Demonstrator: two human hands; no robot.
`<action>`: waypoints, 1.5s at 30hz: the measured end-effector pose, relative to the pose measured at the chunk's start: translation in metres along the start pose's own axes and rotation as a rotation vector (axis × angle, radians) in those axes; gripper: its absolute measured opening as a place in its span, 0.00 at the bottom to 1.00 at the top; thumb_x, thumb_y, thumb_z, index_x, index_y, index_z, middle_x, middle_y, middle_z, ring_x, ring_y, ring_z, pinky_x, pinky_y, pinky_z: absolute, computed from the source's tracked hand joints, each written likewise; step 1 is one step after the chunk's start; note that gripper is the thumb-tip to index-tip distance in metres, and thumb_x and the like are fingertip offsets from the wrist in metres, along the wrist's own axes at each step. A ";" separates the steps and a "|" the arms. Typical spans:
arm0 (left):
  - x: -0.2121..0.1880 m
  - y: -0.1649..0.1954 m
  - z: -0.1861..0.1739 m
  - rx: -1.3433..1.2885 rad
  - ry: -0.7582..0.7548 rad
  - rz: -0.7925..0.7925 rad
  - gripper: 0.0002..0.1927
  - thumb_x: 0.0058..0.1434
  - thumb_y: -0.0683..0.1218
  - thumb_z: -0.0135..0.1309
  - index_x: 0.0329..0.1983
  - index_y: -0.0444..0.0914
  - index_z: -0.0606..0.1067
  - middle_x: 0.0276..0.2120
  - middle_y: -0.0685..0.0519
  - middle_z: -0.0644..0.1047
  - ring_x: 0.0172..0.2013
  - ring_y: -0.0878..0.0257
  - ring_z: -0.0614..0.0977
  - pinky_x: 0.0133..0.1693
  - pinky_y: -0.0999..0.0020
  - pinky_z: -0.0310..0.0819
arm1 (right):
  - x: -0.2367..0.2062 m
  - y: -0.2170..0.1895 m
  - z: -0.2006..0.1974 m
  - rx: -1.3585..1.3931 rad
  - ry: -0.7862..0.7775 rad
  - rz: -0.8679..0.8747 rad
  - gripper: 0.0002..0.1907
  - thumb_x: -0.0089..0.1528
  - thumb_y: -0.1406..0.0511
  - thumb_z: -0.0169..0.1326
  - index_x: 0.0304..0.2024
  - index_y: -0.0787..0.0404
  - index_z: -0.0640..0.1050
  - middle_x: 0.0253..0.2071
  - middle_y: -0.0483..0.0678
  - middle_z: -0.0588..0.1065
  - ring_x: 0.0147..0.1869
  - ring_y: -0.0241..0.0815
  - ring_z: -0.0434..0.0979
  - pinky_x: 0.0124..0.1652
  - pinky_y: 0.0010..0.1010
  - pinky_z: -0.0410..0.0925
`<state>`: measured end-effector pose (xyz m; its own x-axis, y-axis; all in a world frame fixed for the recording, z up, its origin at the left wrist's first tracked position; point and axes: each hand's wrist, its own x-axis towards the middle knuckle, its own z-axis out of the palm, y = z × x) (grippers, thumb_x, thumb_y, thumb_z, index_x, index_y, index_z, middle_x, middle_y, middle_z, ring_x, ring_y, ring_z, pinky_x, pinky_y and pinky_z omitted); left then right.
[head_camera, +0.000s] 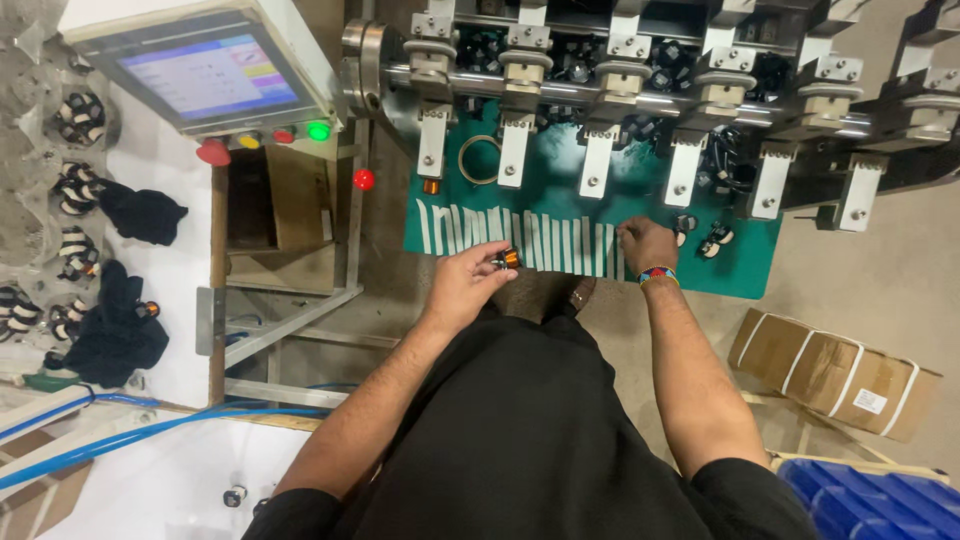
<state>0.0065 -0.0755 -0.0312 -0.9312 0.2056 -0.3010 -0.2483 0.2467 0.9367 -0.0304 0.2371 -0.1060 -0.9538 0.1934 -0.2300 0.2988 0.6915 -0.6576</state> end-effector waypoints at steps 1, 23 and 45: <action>-0.001 0.004 -0.005 0.034 -0.011 0.026 0.24 0.59 0.42 0.66 0.59 0.35 0.77 0.38 0.49 0.84 0.38 0.67 0.84 0.42 0.71 0.81 | -0.009 -0.010 -0.002 -0.150 0.059 -0.076 0.07 0.65 0.63 0.60 0.41 0.59 0.83 0.31 0.52 0.80 0.35 0.53 0.81 0.35 0.41 0.72; 0.024 0.074 0.051 0.154 -0.384 0.535 0.24 0.58 0.41 0.64 0.59 0.38 0.77 0.46 0.48 0.81 0.45 0.58 0.84 0.47 0.66 0.81 | -0.127 -0.066 -0.054 0.582 -0.044 -0.165 0.11 0.67 0.71 0.51 0.51 0.64 0.71 0.60 0.51 0.69 0.61 0.40 0.74 0.57 0.33 0.71; 0.007 0.098 0.153 0.017 -0.051 0.251 0.21 0.58 0.39 0.65 0.55 0.36 0.78 0.47 0.52 0.79 0.43 0.67 0.83 0.48 0.74 0.81 | -0.087 -0.008 -0.154 0.759 -0.215 -0.163 0.09 0.65 0.70 0.58 0.43 0.63 0.71 0.44 0.47 0.80 0.42 0.28 0.77 0.41 0.22 0.73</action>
<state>0.0167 0.0949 0.0311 -0.9485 0.3094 -0.0684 -0.0060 0.1982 0.9801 0.0456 0.3221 0.0301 -0.9834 -0.0604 -0.1714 0.1703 0.0226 -0.9851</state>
